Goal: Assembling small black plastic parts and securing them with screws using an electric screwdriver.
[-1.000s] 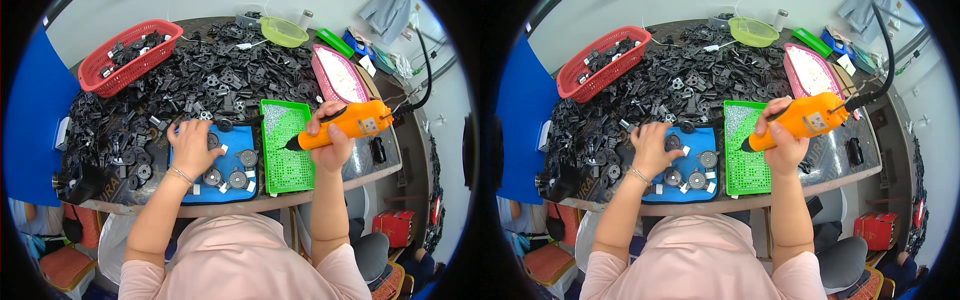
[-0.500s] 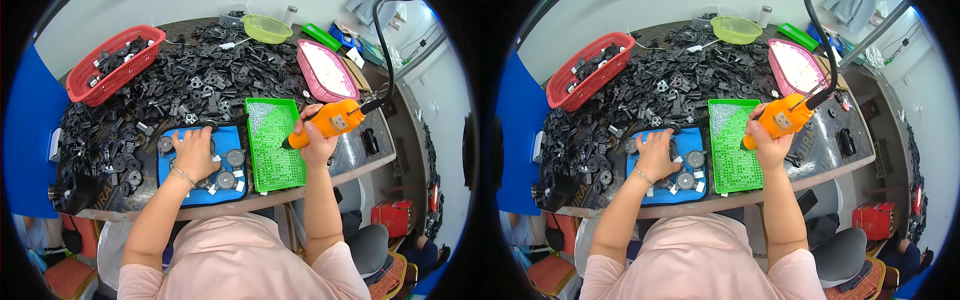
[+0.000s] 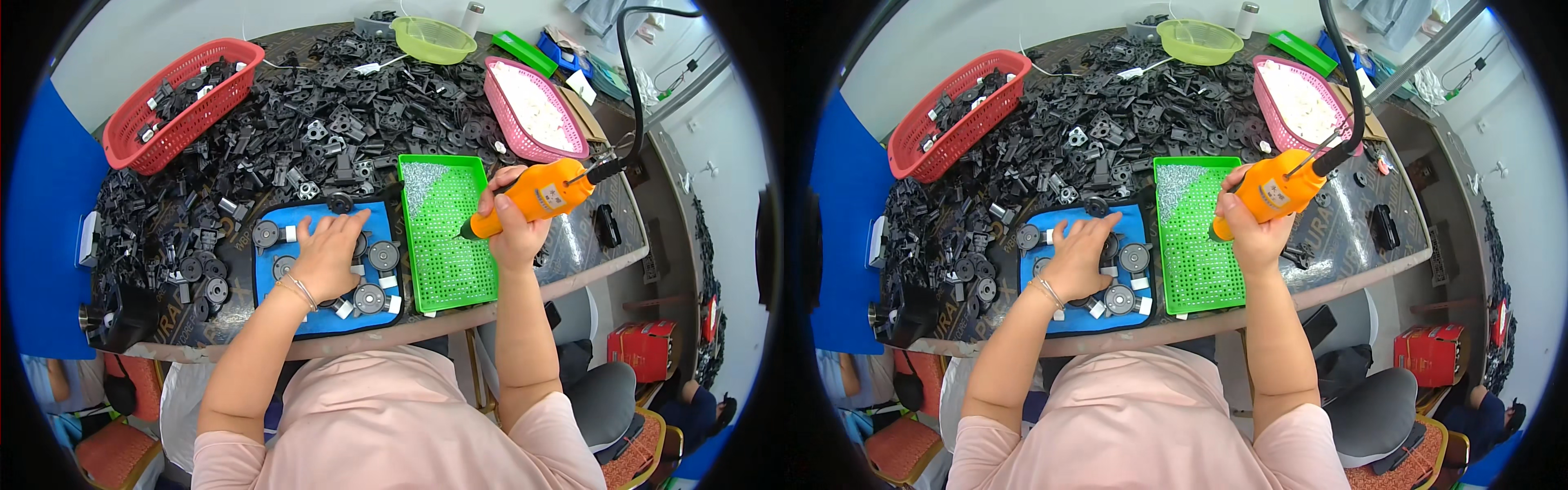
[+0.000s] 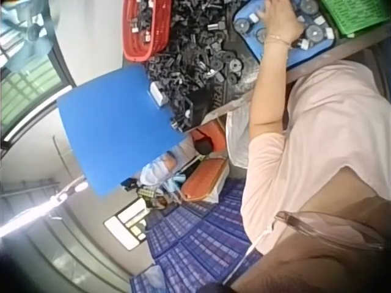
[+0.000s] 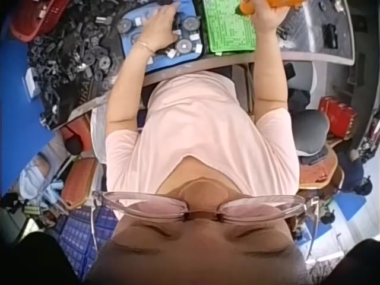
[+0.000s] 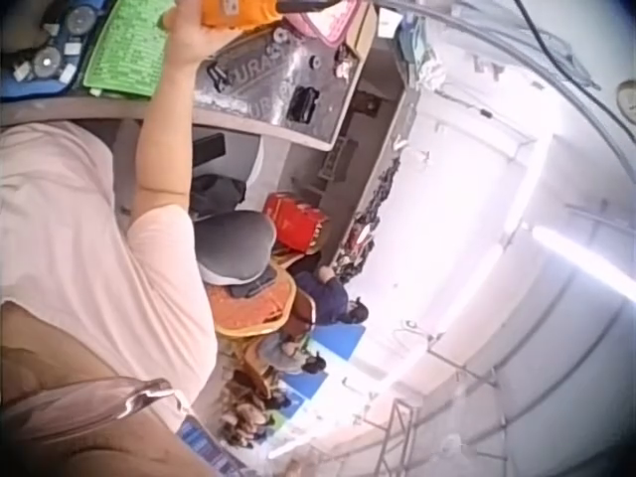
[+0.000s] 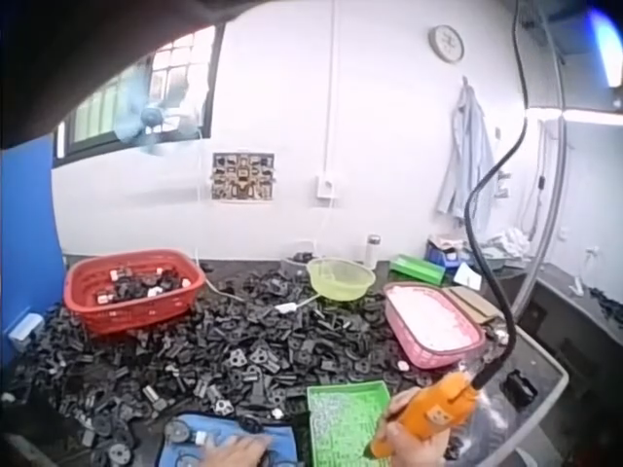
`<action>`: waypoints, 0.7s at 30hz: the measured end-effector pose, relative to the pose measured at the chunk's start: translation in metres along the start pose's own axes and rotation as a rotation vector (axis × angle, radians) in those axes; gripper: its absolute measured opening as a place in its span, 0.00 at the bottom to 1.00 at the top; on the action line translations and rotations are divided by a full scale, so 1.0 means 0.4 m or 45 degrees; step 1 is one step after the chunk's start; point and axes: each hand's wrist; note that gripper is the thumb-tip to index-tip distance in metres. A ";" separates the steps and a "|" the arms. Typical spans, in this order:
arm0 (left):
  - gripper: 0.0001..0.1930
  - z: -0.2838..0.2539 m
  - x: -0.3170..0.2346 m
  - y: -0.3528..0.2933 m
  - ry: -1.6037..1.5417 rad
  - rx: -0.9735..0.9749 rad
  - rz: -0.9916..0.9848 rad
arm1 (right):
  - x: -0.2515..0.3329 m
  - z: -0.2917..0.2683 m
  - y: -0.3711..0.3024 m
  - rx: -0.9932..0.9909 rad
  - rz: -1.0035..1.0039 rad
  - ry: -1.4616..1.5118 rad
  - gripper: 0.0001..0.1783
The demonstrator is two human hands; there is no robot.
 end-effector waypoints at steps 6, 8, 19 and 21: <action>0.47 -0.046 0.010 -0.010 -0.009 0.049 -0.031 | -0.001 0.003 -0.003 -0.016 0.004 0.011 0.13; 0.45 -0.051 0.026 -0.011 -0.067 0.024 -0.021 | -0.002 0.002 -0.004 -0.021 0.000 0.011 0.13; 0.24 -0.036 0.033 -0.008 -0.215 -0.144 -0.098 | 0.033 0.019 0.011 0.020 0.008 0.091 0.14; 0.22 -0.030 0.035 -0.009 -0.224 -0.169 -0.091 | 0.045 0.047 0.011 0.048 -0.008 0.125 0.15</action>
Point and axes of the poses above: each hand's wrist, its own y-axis towards the middle knuckle, its own z-axis out of the palm, x = y × z, and after that the axes turned 6 degrees about -x, right-handed
